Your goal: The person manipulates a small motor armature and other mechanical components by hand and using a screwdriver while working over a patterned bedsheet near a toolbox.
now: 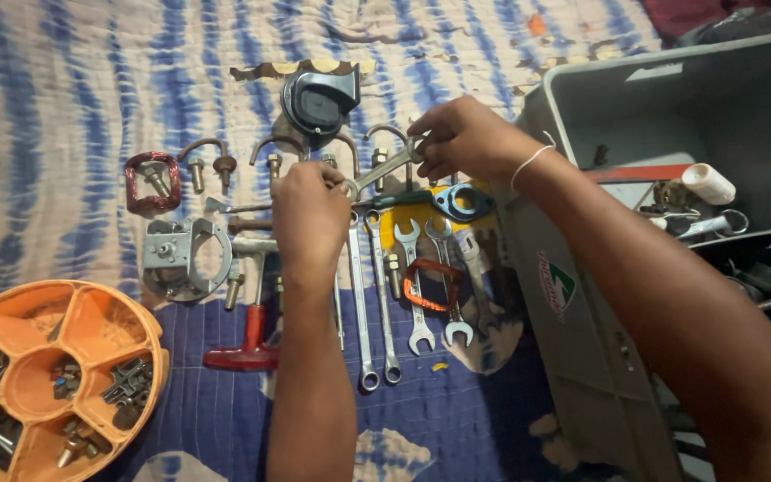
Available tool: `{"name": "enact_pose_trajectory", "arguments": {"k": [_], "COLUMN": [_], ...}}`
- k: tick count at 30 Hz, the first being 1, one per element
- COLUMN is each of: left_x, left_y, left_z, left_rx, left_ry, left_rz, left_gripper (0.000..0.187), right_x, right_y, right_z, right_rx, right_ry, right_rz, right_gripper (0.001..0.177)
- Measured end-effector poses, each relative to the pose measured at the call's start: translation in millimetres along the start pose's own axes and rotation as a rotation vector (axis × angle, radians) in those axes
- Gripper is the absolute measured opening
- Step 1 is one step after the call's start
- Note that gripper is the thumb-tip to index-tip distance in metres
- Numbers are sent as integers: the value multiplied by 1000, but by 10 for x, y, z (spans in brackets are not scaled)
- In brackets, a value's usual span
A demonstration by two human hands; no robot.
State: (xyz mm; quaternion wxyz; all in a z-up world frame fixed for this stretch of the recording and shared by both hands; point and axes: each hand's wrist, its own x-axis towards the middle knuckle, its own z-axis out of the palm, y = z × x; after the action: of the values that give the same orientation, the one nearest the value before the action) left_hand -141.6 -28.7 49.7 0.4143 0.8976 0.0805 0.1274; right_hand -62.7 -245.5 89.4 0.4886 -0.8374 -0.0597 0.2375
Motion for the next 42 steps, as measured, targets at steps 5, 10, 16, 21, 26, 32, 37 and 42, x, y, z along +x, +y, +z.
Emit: {"name": "enact_pose_trajectory", "arguments": {"k": [5,10,16,21,26,32,37,42], "left_x": [-9,-5,-4,12,11,6,-42,-32], "left_y": [-1,17,-42,-13,58,132,206,170], "left_z": [47,150,224,207,125,150,165,220], "left_rx": [129,192,252,188,47,-286,-308,-289], "left_ry": [-90,-125,-70,4,80,-19,13,70], "left_rz": [-76,-133,-82,-89,84,270,314,315], "left_gripper": [8,9,9,16,18,16,14,14], "right_x": [43,31,-15,-21,-294,-1260,-2093,-2526], "right_y": [89,66,34,-4,-144,165,527,833], "right_z": [50,106,105,32,-204,-1017,-1779,-1899], "right_rx": [-47,-195,-218,-165,39,-80,-528,-841], "right_ry": [-43,-30,-62,92,274,536,568,169], "right_rz": [-3,94,92,-62,-599,-903,-270,493], "right_gripper": [42,49,51,46,35,29,24,20]}}
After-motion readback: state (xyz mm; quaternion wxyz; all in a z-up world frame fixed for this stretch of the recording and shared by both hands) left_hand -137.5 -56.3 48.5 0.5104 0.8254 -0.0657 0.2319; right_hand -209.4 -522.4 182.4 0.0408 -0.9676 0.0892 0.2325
